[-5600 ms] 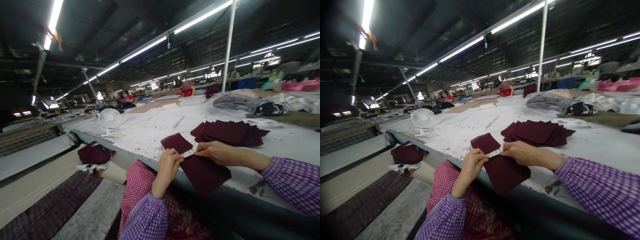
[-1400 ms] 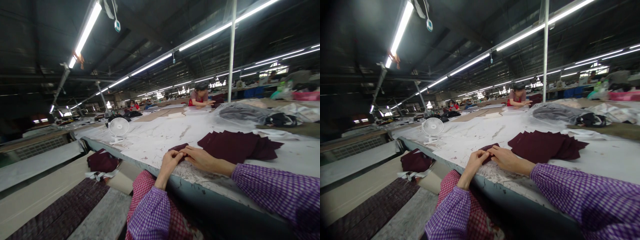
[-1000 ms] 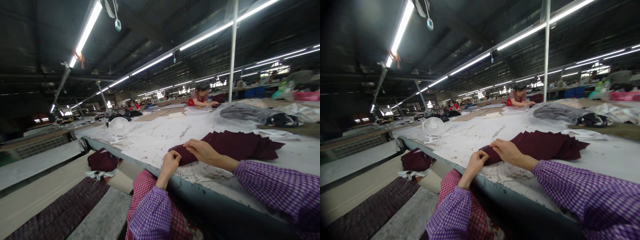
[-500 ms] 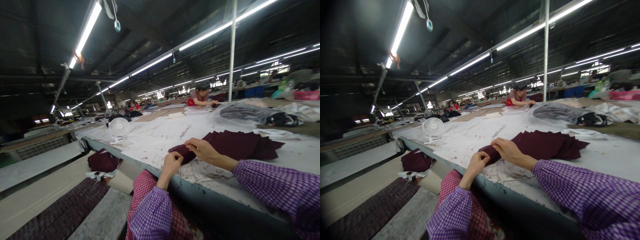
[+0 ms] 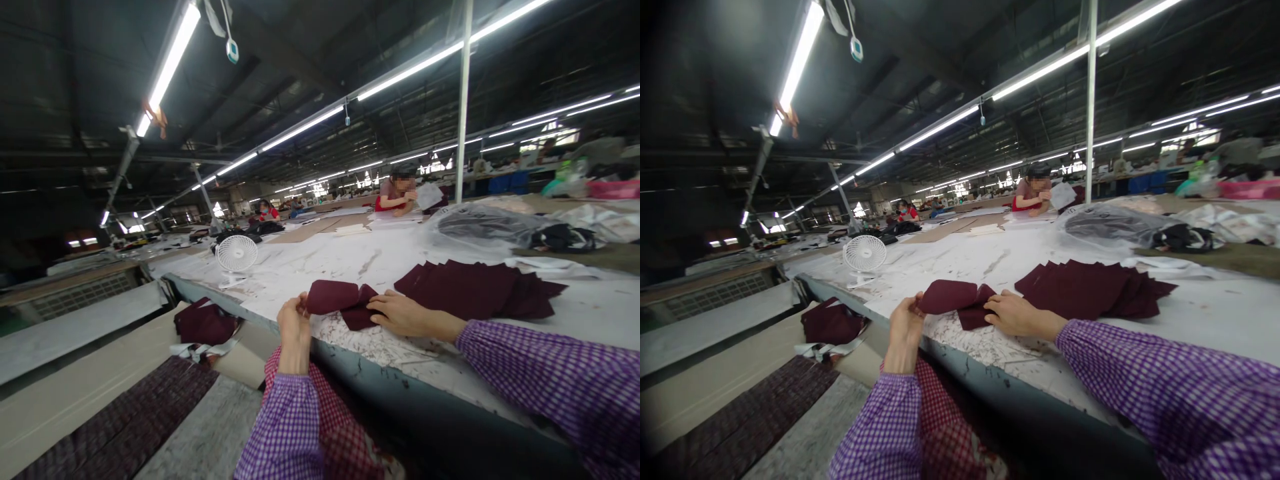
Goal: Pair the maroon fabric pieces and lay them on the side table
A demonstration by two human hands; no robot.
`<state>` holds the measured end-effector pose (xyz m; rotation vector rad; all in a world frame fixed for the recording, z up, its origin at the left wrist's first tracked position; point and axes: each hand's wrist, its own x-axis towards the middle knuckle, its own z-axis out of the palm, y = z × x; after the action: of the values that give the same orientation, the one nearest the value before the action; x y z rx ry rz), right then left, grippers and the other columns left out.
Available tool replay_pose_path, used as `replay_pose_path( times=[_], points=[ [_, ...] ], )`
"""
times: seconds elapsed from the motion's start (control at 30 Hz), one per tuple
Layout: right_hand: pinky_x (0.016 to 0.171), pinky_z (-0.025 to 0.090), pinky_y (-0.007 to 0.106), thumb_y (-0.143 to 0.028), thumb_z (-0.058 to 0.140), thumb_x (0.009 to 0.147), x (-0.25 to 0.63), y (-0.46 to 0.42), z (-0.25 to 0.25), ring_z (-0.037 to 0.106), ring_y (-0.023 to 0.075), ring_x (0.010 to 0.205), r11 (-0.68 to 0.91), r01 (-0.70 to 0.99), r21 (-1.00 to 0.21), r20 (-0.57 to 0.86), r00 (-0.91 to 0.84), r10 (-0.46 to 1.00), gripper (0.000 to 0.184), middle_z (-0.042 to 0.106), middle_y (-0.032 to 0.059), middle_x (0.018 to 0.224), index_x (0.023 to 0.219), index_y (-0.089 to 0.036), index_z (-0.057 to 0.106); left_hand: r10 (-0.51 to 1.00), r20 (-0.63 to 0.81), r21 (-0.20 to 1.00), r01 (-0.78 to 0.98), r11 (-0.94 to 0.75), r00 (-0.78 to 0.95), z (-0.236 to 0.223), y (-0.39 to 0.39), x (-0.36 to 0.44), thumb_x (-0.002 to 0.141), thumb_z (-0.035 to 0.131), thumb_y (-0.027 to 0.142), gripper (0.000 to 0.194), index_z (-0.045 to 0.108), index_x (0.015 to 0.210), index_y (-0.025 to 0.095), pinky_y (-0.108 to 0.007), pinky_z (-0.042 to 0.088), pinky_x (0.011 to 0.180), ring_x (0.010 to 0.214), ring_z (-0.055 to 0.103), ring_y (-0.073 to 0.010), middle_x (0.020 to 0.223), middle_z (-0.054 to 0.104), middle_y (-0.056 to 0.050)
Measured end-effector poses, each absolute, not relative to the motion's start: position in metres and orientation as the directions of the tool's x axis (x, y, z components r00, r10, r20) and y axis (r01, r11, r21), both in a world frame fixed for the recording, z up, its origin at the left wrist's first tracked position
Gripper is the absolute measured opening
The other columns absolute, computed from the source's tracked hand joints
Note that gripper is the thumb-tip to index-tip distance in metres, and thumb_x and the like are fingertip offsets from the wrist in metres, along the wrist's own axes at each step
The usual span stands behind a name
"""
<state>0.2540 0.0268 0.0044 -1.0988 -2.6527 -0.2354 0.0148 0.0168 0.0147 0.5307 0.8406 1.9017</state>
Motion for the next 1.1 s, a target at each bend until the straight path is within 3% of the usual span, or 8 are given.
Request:
replay_pose_path(
  times=[0.13,0.3,0.53,0.63,0.73,0.83,0.93,1.1],
  points=[
    [0.094,0.039,0.042,-0.031,0.042,0.092,0.253,0.028,0.006,0.058,0.0251,0.1,0.701,0.712,0.045,0.313,-0.676,0.667,0.038,0.064,0.0148,0.112,0.116,-0.011,0.064,0.917,0.062,0.811,-0.516,-0.277,-0.394,0.026,0.008,-0.001,0.078,0.059,0.02,0.015,0.047,0.072,0.015,-0.024,0.049,0.061,0.065,0.06,-0.0111,0.081,0.065,-0.006],
    [0.09,0.043,0.042,-0.032,0.044,0.091,0.255,0.031,-0.001,0.058,0.0245,0.096,0.711,0.699,0.074,0.375,-0.68,0.63,0.035,0.064,0.0139,0.111,0.114,-0.014,0.064,0.929,0.108,0.966,-0.184,-0.182,-0.354,0.02,0.013,0.02,0.07,0.069,0.052,0.048,0.051,0.091,0.013,-0.021,0.045,0.054,0.068,0.059,-0.0114,0.088,0.062,-0.007],
    [0.086,0.044,0.041,-0.027,0.042,0.092,0.255,0.029,0.0,0.059,0.0236,0.094,0.751,0.639,0.167,0.413,-0.737,0.535,0.034,0.064,0.014,0.113,0.115,-0.014,0.064,0.963,0.012,0.98,-0.187,-0.065,-0.269,0.011,0.034,0.04,0.068,0.077,0.042,0.066,0.04,0.113,0.011,-0.019,0.037,0.045,0.053,0.053,-0.008,0.082,0.058,-0.005],
    [0.087,0.044,0.041,-0.026,0.043,0.092,0.254,0.028,0.001,0.059,0.0232,0.095,0.75,0.641,0.163,0.404,-0.737,0.542,0.033,0.064,0.0137,0.112,0.115,-0.014,0.064,0.902,0.149,0.973,-0.102,-0.207,-0.405,0.008,0.035,0.038,0.073,0.072,0.032,0.051,0.042,0.11,0.014,-0.022,0.046,0.058,0.069,0.059,-0.0105,0.092,0.057,-0.006],
    [0.089,0.043,0.04,-0.027,0.043,0.092,0.253,0.028,0.003,0.059,0.0229,0.097,0.734,0.66,0.161,0.371,-0.729,0.575,0.034,0.064,0.0129,0.112,0.115,-0.014,0.065,0.695,0.469,0.88,0.22,-0.421,-0.545,0.003,0.026,0.037,0.08,0.063,0.026,0.029,0.048,0.103,0.016,-0.028,0.048,0.08,0.093,0.058,-0.0148,0.104,0.055,-0.008],
    [0.089,0.044,0.038,-0.029,0.046,0.09,0.253,0.028,0.009,0.059,0.0224,0.097,0.736,0.661,0.146,0.33,-0.734,0.594,0.033,0.066,0.0114,0.109,0.112,-0.016,0.066,0.685,0.714,0.635,0.546,-0.546,-0.145,-0.001,0.013,0.043,0.086,0.05,0.022,0.01,0.059,0.089,0.017,-0.031,0.046,0.089,0.095,0.057,-0.0172,0.096,0.061,-0.007],
    [0.081,0.047,0.033,-0.029,0.047,0.089,0.252,0.035,0.026,0.063,0.0205,0.09,0.77,0.626,0.127,0.221,-0.774,0.593,0.028,0.069,0.0083,0.101,0.104,-0.02,0.069,0.747,0.585,0.426,0.664,-0.615,0.316,-0.007,0.007,0.054,0.086,0.047,0.018,0.019,0.066,0.091,0.017,-0.033,0.044,0.095,0.101,0.058,-0.0201,0.102,0.065,-0.008],
    [0.072,0.048,0.031,-0.021,0.053,0.084,0.225,0.061,0.069,0.064,0.0205,0.085,0.757,0.614,0.222,0.229,-0.788,0.572,0.027,0.069,0.0063,0.102,0.106,-0.025,0.068,0.791,0.45,0.349,0.734,-0.583,0.414,-0.014,0.009,0.063,0.087,0.049,0.023,0.027,0.066,0.105,0.013,-0.035,0.042,0.101,0.11,0.056,-0.0233,0.115,0.064,-0.011]
  ],
)
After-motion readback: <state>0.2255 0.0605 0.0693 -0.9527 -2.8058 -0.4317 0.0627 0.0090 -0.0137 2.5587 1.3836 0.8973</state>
